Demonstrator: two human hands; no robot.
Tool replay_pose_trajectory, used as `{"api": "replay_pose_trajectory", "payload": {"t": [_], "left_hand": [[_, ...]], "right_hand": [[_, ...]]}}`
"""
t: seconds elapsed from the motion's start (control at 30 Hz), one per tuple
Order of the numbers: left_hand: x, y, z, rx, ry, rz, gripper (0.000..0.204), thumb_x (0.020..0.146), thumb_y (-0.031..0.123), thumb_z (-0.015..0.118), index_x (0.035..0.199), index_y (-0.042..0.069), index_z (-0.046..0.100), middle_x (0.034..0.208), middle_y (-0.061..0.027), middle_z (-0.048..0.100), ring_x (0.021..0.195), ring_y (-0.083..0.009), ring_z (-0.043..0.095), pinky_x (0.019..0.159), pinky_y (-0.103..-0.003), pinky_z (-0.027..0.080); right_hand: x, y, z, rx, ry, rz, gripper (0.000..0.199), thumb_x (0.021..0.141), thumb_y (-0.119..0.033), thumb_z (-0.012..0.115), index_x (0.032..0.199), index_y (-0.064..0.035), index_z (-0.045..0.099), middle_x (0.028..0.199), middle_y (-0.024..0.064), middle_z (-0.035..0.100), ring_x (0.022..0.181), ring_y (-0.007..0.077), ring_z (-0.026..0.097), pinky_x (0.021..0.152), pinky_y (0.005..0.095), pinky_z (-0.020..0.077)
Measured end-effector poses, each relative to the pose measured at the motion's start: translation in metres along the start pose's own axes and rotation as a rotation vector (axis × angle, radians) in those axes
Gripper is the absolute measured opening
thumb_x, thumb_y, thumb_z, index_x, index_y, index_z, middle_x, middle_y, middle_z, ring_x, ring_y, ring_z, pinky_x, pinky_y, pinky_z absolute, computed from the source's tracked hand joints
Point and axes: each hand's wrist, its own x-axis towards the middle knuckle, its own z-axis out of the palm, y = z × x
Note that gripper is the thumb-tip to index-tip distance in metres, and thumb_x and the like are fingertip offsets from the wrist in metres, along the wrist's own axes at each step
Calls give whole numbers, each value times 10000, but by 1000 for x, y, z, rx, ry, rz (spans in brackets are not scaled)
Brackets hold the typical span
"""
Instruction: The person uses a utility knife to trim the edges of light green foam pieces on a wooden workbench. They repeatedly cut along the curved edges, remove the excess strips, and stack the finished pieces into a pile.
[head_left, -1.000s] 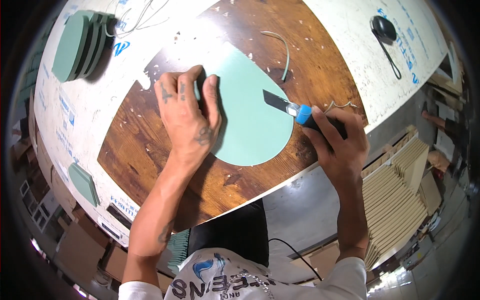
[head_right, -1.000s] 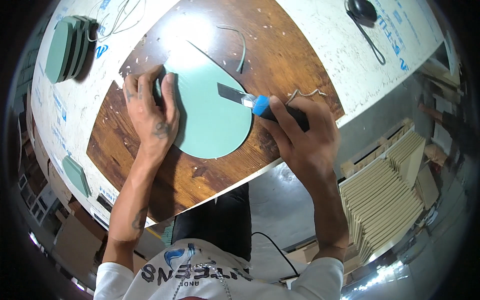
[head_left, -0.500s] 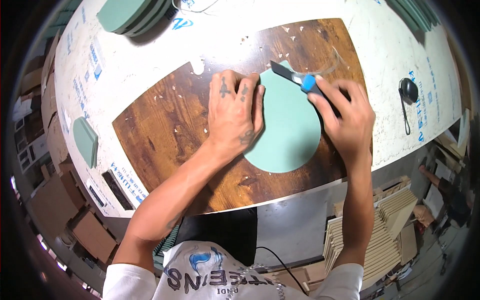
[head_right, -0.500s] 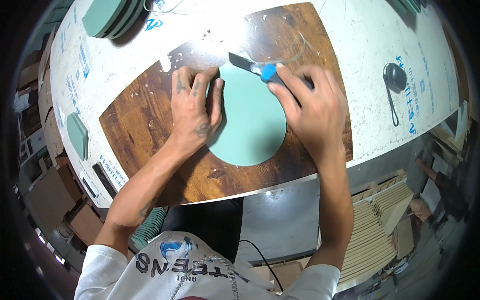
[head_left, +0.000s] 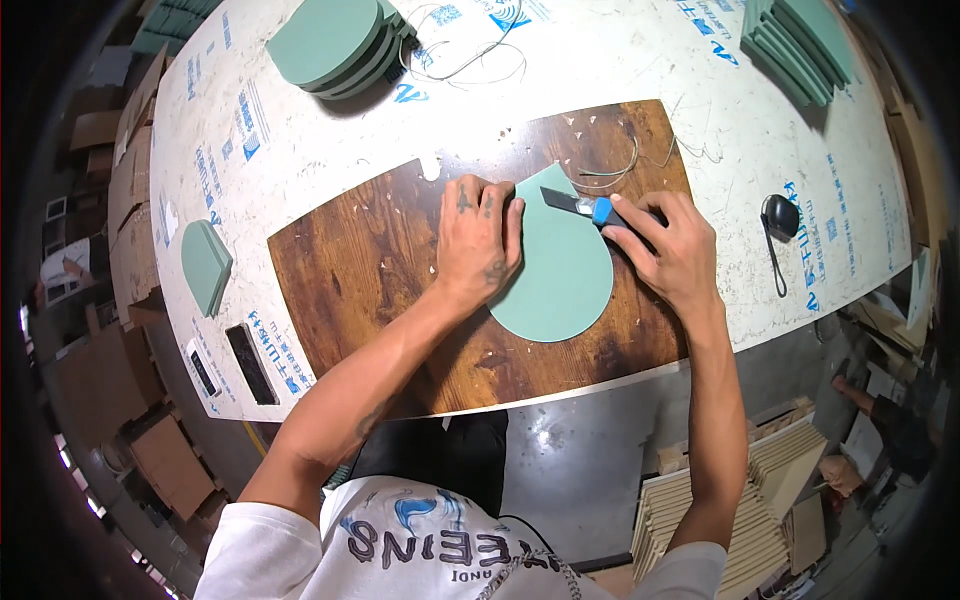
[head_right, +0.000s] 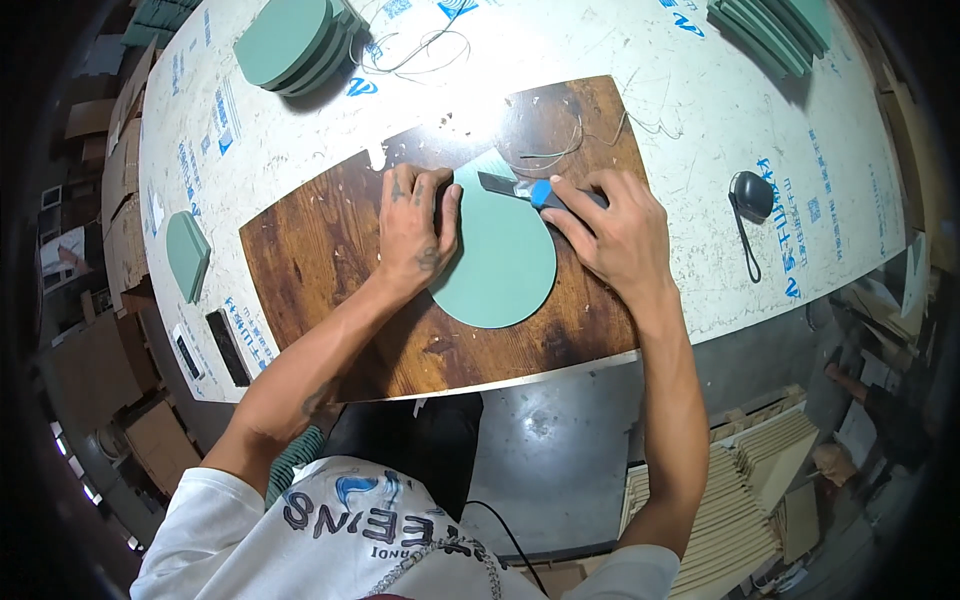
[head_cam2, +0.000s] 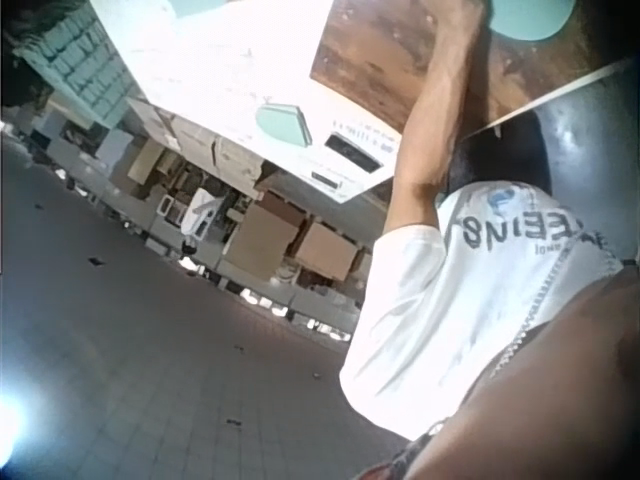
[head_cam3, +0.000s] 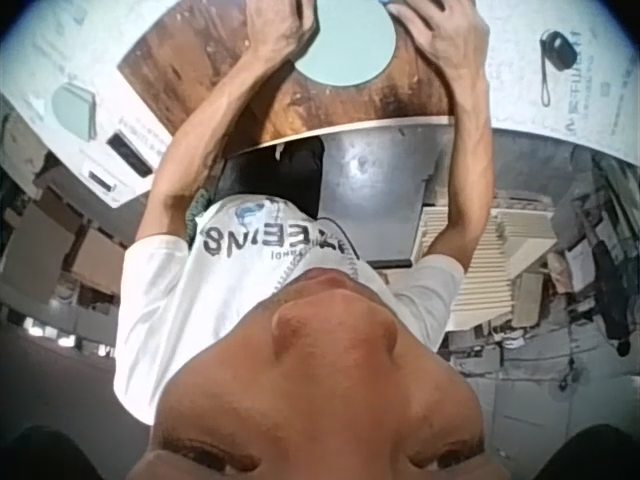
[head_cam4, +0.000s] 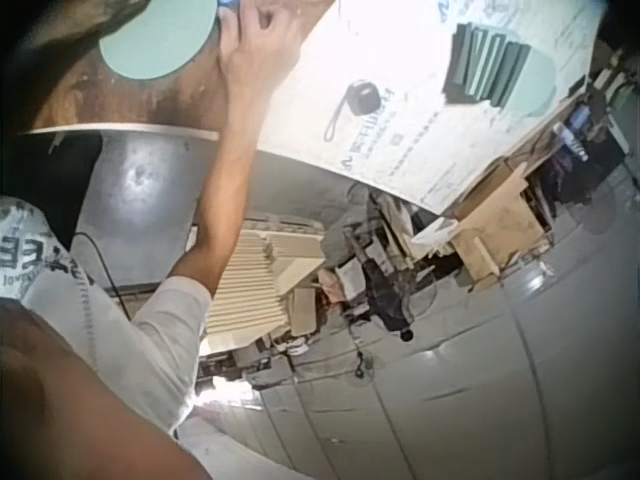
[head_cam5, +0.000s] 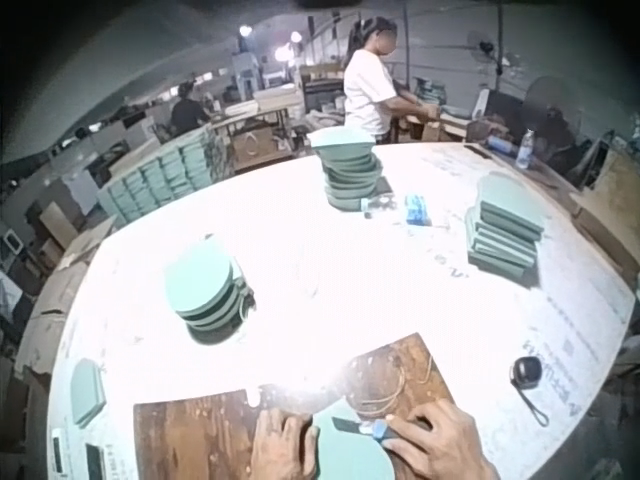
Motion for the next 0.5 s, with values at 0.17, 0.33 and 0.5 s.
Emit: {"api": "replay_pose_trajectory", "payload": {"t": [0.17, 0.33, 0.5], "left_hand": [[0, 0, -1, -8, 14, 4, 152, 949, 111, 634, 1055, 3, 626, 881, -132, 505, 873, -274, 480, 776, -418, 436], [-1, 2, -4, -13, -9, -18, 172, 908, 81, 678, 1058, 16, 623, 895, -152, 508, 841, -297, 477, 743, -423, 435], [-1, 4, -7, -25, -23, -45, 208, 887, 73, 704, 1067, 11, 621, 912, -169, 516, 836, -307, 483, 734, -435, 437]], "right_hand": [[17, 0, 6, 17, -31, 20, 273, 801, -263, 817, 1038, -133, 780, 856, 62, 639, 765, 230, 606, 627, 352, 503], [21, -2, 10, 3, -37, 24, 260, 807, -267, 814, 1023, -127, 785, 846, 60, 639, 771, 226, 609, 628, 352, 502], [28, -5, 14, 6, -46, 13, 277, 784, -236, 835, 1026, -109, 786, 853, 71, 647, 768, 228, 607, 627, 349, 501]]}}
